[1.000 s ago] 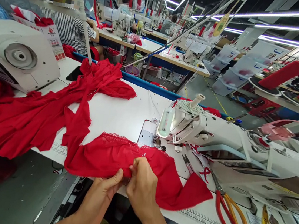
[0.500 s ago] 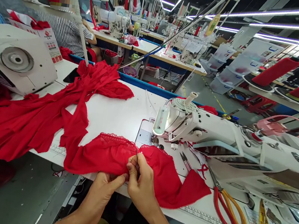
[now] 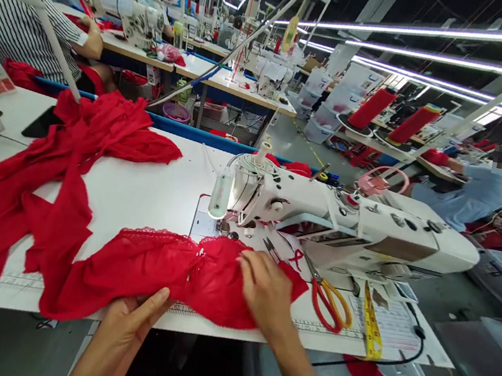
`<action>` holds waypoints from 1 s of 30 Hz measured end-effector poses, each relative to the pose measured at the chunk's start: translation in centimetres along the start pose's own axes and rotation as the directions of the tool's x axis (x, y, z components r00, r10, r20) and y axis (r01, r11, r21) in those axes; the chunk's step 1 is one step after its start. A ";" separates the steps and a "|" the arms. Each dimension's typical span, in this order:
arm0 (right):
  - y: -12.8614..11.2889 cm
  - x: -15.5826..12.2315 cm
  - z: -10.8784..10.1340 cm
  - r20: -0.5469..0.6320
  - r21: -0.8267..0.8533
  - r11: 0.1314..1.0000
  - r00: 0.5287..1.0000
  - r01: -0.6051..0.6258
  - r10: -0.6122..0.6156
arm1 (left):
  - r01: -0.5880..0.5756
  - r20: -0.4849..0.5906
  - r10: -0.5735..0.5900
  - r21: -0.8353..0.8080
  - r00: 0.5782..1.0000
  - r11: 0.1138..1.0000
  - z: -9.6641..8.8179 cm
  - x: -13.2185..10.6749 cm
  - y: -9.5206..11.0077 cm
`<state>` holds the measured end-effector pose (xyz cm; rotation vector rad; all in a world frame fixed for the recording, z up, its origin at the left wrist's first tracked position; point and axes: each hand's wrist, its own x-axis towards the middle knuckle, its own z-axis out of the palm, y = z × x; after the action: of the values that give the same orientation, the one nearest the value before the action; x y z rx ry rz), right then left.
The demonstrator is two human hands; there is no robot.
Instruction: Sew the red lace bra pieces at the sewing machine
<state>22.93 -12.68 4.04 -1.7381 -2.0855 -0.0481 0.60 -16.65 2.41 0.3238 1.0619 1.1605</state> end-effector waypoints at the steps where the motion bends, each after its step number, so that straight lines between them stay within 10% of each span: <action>1: 1.7 0.4 -0.1 0.060 -0.270 0.961 0.995 -0.055 0.074 | 0.001 -0.003 -0.001 -0.016 1.000 1.000 0.1 -0.2 0.1; 5: 6.1 1.4 0.2 0.095 -0.411 0.906 0.984 -0.097 0.148 | -0.005 -0.013 0.004 -0.082 1.000 0.997 0.4 -0.9 0.2; 12: 6.8 0.5 0.8 0.045 -0.552 0.834 0.999 0.000 0.029 | -0.010 -0.070 -0.002 -0.171 0.998 0.985 0.1 -0.9 -0.3; 17: 4.0 -0.6 0.0 -0.215 -0.247 0.935 0.927 0.254 -0.308 | 0.002 -0.008 -0.004 -0.151 1.000 0.989 -0.1 -1.0 -0.4; 21: -0.5 -1.5 -0.2 -0.054 0.172 0.905 0.921 0.389 -0.385 | -0.010 0.005 0.011 -0.115 1.000 0.993 -0.1 -1.2 -0.5; 30: -4.5 -1.1 1.1 0.103 0.065 0.855 0.849 0.514 -0.518 | -0.088 0.098 0.087 0.000 0.991 0.996 -0.2 -1.4 -0.6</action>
<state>18.53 -14.35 3.78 -1.1312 -2.5696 -0.0683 0.78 -18.13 2.59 0.4297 0.9721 1.2086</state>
